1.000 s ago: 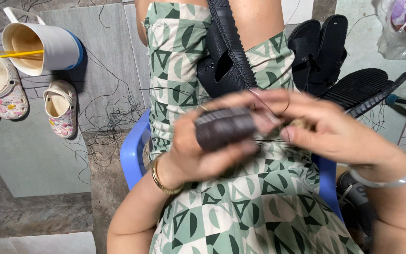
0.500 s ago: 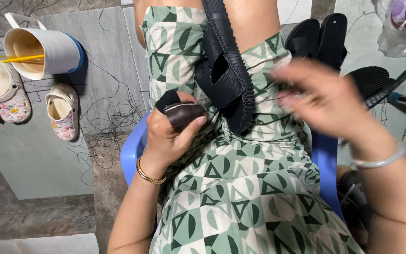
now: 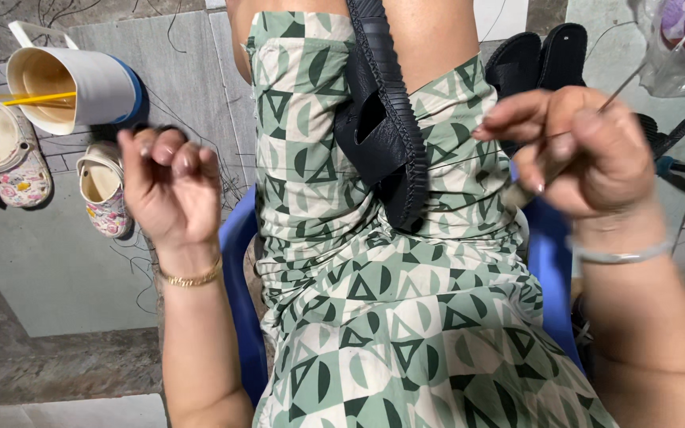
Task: The person is sewing a black slip-on shoe using a needle and black thread. They hold the shoe on their lap and repeatedly push the needle through the shoe's upper part to stitch it.
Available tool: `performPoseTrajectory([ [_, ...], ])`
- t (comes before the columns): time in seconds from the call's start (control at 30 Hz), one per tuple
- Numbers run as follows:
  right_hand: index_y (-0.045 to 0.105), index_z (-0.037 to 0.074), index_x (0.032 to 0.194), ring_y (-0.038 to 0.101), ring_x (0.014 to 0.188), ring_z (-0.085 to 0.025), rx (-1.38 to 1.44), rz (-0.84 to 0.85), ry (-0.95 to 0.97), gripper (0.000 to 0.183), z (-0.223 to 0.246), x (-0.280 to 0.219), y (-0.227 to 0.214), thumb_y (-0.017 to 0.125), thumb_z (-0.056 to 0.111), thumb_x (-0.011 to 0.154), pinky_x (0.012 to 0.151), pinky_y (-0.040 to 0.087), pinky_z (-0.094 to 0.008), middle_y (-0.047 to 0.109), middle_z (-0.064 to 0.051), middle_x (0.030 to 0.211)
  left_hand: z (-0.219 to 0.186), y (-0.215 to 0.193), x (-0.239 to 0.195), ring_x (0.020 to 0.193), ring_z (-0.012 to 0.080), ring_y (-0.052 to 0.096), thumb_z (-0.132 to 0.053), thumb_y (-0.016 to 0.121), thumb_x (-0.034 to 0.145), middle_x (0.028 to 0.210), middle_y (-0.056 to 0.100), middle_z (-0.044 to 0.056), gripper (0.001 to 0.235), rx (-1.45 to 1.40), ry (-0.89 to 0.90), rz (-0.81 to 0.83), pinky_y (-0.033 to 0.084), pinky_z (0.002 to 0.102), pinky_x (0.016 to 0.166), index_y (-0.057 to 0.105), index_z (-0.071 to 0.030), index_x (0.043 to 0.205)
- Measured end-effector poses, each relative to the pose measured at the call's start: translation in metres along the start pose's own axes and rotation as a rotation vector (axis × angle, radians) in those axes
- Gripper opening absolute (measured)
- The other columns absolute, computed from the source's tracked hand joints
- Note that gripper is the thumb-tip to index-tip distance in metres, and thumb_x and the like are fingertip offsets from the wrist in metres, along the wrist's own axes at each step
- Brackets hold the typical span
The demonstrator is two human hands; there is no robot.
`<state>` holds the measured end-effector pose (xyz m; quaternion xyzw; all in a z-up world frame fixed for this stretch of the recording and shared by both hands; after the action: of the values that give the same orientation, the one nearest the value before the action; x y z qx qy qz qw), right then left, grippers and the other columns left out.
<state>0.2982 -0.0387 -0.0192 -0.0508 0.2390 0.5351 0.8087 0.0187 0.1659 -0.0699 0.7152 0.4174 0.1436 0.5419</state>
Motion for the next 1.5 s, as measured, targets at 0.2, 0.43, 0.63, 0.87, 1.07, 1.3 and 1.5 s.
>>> performPoseTrajectory([
  [0.2, 0.041, 0.014, 0.063, 0.037, 0.041, -0.013, 0.348, 0.122, 0.065, 0.028, -0.012, -0.003, 0.034, 0.050, 0.018, 0.090, 0.037, 0.032, -0.018, 0.034, 0.000, 0.048, -0.007, -0.029, 0.022, 0.042, 0.0023, 0.023, -0.031, 0.059, 0.087, 0.053, 0.030, -0.007, 0.027, 0.430, 0.054, -0.279, 0.021, 0.017, 0.038, 0.045, -0.016, 0.070],
  [0.43, 0.046, 0.005, 0.073, 0.061, 0.069, -0.018, -0.234, -0.041, -0.249, 0.026, 0.058, -0.027, 0.020, 0.049, 0.021, 0.093, 0.068, 0.057, -0.026, 0.059, -0.014, 0.082, 0.044, 0.079, 0.016, 0.044, 0.0004, 0.041, -0.010, 0.059, 0.088, 0.071, 0.059, -0.004, 0.015, 0.812, -0.037, 0.102, 0.039, 0.013, 0.041, 0.057, -0.009, 0.103],
  [0.63, 0.052, -0.004, 0.089, 0.053, 0.071, -0.021, -1.111, 0.076, -0.442, 0.014, 0.102, -0.026, 0.061, 0.059, 0.008, 0.089, 0.062, 0.040, -0.031, 0.059, -0.019, 0.098, 0.133, 0.159, -0.023, 0.060, 0.0190, 0.060, -0.034, 0.057, 0.086, 0.070, 0.061, 0.007, 0.030, 1.622, 0.114, 0.724, 0.048, 0.028, 0.054, 0.060, -0.006, 0.076],
  [0.87, 0.049, 0.032, 0.133, 0.046, 0.037, -0.012, -1.825, 0.290, -0.358, 0.044, 0.044, -0.025, 0.058, 0.053, 0.036, 0.090, 0.028, 0.031, -0.027, 0.047, 0.004, 0.061, -0.097, -0.074, -0.049, 0.090, 0.0145, 0.067, -0.024, 0.071, 0.081, 0.105, 0.065, 0.002, 0.030, 0.815, 0.064, -0.568, 0.059, 0.030, 0.076, 0.059, -0.011, 0.105],
  [1.07, 0.047, 0.039, 0.136, 0.041, 0.039, -0.013, -1.911, 0.328, -0.366, 0.052, 0.032, -0.022, 0.056, 0.057, 0.023, 0.087, 0.029, 0.025, -0.027, 0.038, 0.002, 0.062, -0.027, 0.002, -0.060, 0.088, 0.0178, 0.061, -0.015, 0.058, 0.088, 0.096, 0.065, 0.006, 0.016, 1.784, 0.057, -0.405, 0.047, 0.030, 0.083, 0.064, -0.009, 0.101],
  [1.3, 0.045, 0.045, 0.137, 0.051, 0.040, -0.013, -2.055, 0.320, -0.341, 0.047, 0.037, -0.022, 0.065, 0.049, 0.032, 0.092, 0.031, 0.025, -0.028, 0.042, 0.002, 0.064, 0.137, 0.101, -0.059, 0.045, 0.0207, 0.055, -0.035, 0.063, 0.083, 0.054, 0.059, 0.007, 0.030, 1.794, 0.194, 0.365, 0.043, 0.033, 0.044, 0.066, -0.005, 0.086],
  [1.5, 0.027, 0.041, 0.147, 0.052, 0.036, -0.007, -2.424, 0.451, -0.259, 0.079, 0.031, -0.021, 0.077, 0.048, 0.009, 0.078, 0.028, 0.035, -0.024, 0.046, 0.006, 0.067, 0.156, 0.105, -0.058, 0.043, 0.0281, 0.045, -0.055, 0.066, 0.078, 0.047, 0.038, 0.008, 0.053, 2.121, 0.462, 0.290, 0.031, 0.040, 0.035, 0.044, -0.012, 0.057],
])
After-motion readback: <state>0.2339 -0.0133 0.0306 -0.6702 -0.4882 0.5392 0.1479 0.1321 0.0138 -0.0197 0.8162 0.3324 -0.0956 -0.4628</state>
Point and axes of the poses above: each hand's wrist, its own x-axis towards the middle knuckle, its own y-axis out of the palm, z = x × y, the point moved 10 cm from there along x, towards the middle knuckle
